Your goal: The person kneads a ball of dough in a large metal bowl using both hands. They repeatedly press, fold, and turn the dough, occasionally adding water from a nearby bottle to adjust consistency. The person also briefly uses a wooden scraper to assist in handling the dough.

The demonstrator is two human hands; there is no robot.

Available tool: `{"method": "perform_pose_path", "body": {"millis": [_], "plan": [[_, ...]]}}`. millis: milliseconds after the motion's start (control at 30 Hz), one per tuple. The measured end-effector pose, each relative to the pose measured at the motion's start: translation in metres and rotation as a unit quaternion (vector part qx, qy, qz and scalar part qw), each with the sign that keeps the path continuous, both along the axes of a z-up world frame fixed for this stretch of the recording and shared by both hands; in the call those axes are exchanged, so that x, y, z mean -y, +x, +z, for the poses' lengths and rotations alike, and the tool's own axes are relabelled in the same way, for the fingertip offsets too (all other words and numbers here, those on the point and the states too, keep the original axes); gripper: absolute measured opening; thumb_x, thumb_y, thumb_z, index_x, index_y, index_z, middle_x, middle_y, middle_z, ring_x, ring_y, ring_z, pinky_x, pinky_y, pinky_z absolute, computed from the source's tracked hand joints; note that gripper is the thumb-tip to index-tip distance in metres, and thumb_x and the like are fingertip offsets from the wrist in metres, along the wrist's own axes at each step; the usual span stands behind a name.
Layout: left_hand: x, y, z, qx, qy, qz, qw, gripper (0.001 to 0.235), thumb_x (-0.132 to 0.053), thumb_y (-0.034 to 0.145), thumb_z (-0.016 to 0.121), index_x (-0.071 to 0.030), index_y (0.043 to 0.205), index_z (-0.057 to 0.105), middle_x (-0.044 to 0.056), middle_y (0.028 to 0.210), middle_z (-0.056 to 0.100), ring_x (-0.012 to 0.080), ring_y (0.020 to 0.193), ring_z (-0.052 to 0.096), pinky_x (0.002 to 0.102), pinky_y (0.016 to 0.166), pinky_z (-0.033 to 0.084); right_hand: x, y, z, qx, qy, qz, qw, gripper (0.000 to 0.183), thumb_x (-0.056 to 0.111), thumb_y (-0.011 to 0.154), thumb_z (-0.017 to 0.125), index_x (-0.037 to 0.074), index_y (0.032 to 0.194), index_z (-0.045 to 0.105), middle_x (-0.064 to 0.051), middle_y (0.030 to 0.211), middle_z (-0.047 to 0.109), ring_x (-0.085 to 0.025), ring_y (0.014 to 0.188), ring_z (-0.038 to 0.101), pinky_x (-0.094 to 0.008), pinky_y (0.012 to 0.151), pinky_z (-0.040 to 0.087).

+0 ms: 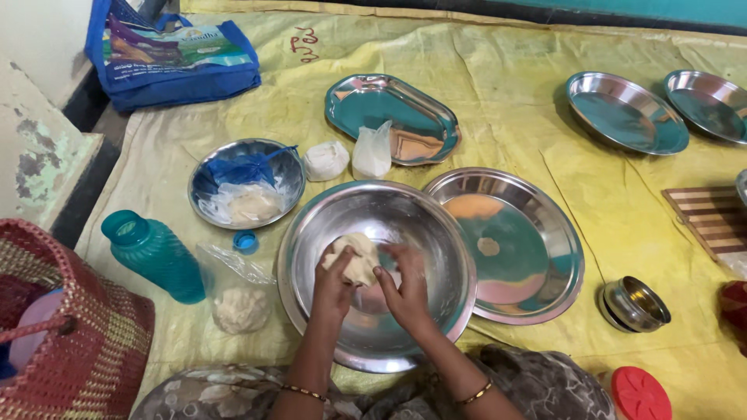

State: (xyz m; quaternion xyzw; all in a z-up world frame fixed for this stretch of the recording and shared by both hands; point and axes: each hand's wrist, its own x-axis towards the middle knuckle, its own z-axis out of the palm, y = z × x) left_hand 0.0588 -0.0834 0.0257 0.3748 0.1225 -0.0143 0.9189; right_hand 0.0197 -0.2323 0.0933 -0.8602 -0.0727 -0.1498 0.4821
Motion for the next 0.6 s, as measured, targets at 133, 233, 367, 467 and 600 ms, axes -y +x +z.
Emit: {"method": "perform_pose_path", "body": {"millis": [133, 233, 367, 467, 600], "plan": [[0.04, -0.018, 0.025, -0.058, 0.128, -0.005, 0.99, 0.034, -0.015, 0.091, 0.069, -0.014, 0.125, 0.066, 0.004, 0.114, 0.071, 0.0193, 0.098, 0.071, 0.033, 0.08, 0.061, -0.016, -0.007, -0.007, 0.19, -0.009, -0.005, 0.982, 0.046, 0.015, 0.098, 0.061, -0.003, 0.139, 0.056, -0.024, 0.147, 0.049, -0.04, 0.133, 0.048, -0.046, 0.106, 0.043], [0.065, -0.036, 0.031, -0.026, 0.138, 0.032, 0.99, 0.032, -0.022, 0.095, 0.065, -0.009, 0.124, 0.067, 0.004, 0.109, 0.071, 0.0155, 0.095, 0.069, 0.03, 0.078, 0.058, -0.016, -0.003, -0.022, 0.139, 0.026, -0.075, 0.987, 0.032, 0.018, 0.099, 0.06, 0.004, 0.127, 0.068, -0.019, 0.13, 0.062, -0.032, 0.116, 0.063, -0.039, 0.095, 0.054], [0.074, -0.053, 0.025, -0.035, 0.127, 0.043, 0.99, 0.037, -0.032, 0.1, 0.063, -0.004, 0.124, 0.068, 0.009, 0.101, 0.07, 0.0162, 0.087, 0.066, 0.031, 0.071, 0.053, 0.015, 0.015, -0.05, 0.001, 0.115, -0.039, 0.993, 0.026, 0.024, 0.101, 0.065, 0.001, 0.108, 0.076, -0.012, 0.094, 0.075, -0.025, 0.085, 0.071, -0.039, 0.078, 0.056], [0.077, -0.053, 0.025, -0.051, 0.113, 0.014, 0.992, 0.04, -0.036, 0.096, 0.064, -0.004, 0.121, 0.068, 0.008, 0.1, 0.072, 0.0161, 0.084, 0.069, 0.032, 0.07, 0.056, 0.03, 0.031, -0.062, -0.178, 0.353, 0.017, 0.918, 0.034, 0.03, 0.109, 0.064, -0.003, 0.103, 0.069, -0.009, 0.083, 0.071, -0.02, 0.072, 0.065, -0.037, 0.065, 0.053], [0.067, -0.036, 0.025, -0.068, 0.198, 0.034, 0.977, 0.038, -0.035, 0.094, 0.068, -0.002, 0.11, 0.071, 0.008, 0.09, 0.074, 0.0166, 0.076, 0.068, 0.034, 0.067, 0.055, 0.025, 0.025, -0.057, -0.276, 0.484, 0.042, 0.829, 0.043, 0.041, 0.106, 0.056, 0.0, 0.105, 0.066, -0.011, 0.083, 0.071, -0.02, 0.066, 0.065, -0.037, 0.059, 0.056]]}}
